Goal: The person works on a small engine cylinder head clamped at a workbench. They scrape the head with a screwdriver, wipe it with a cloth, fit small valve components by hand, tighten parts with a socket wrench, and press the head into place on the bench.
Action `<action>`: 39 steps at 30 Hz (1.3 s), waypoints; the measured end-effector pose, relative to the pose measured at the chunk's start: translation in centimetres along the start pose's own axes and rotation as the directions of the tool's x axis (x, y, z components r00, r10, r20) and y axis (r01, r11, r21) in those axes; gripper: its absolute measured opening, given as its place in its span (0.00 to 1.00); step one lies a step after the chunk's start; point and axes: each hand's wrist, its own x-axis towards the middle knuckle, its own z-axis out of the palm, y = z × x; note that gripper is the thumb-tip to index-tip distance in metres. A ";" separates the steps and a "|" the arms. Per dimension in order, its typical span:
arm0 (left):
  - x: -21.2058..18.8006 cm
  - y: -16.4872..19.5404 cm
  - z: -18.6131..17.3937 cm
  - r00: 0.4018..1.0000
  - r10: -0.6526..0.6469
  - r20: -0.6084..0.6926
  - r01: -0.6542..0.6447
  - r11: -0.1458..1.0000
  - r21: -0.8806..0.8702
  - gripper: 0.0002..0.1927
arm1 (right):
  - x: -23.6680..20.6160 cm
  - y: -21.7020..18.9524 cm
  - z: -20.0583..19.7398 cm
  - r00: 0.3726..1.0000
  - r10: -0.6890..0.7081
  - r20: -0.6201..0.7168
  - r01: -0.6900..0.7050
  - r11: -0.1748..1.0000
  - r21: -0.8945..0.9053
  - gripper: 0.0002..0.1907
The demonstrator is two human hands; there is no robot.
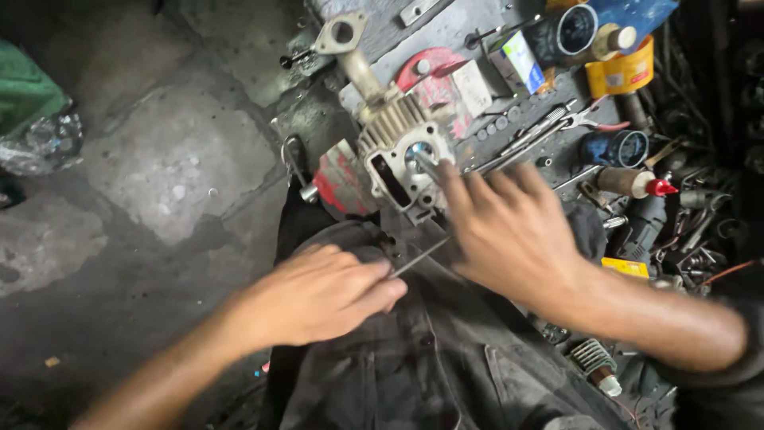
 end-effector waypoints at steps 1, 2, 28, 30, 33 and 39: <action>-0.7 -0.8 0.6 0.955 0.076 -0.286 -0.104 0.991 -0.082 0.19 | 1.1 -0.3 -0.4 0.991 0.061 0.122 -0.061 0.998 0.000 0.37; -1.3 -1.7 1.3 0.827 0.119 -0.550 -0.227 0.965 -0.133 0.23 | 2.1 -0.5 -0.7 0.959 0.122 0.257 -0.128 0.992 0.009 0.36; 8.1 1.7 -2.0 0.963 0.261 -0.060 -0.212 0.880 0.425 0.25 | -4.1 1.6 2.9 0.668 0.643 -0.375 -0.049 0.540 0.840 0.33; 5.1 1.0 0.8 0.984 0.105 0.146 -0.151 0.925 0.350 0.25 | -3.1 2.4 1.1 0.869 -0.034 -0.494 0.147 0.970 0.192 0.30; 2.4 -2.6 4.4 0.995 0.024 0.095 -0.045 0.973 0.227 0.19 | -0.1 0.4 0.4 0.990 -0.131 -0.056 0.124 0.986 -0.109 0.37; 3.2 -8.2 4.9 0.633 0.460 -0.623 -0.382 0.885 0.265 0.32 | 3.4 1.1 1.5 0.903 0.031 0.429 -0.091 0.989 0.120 0.31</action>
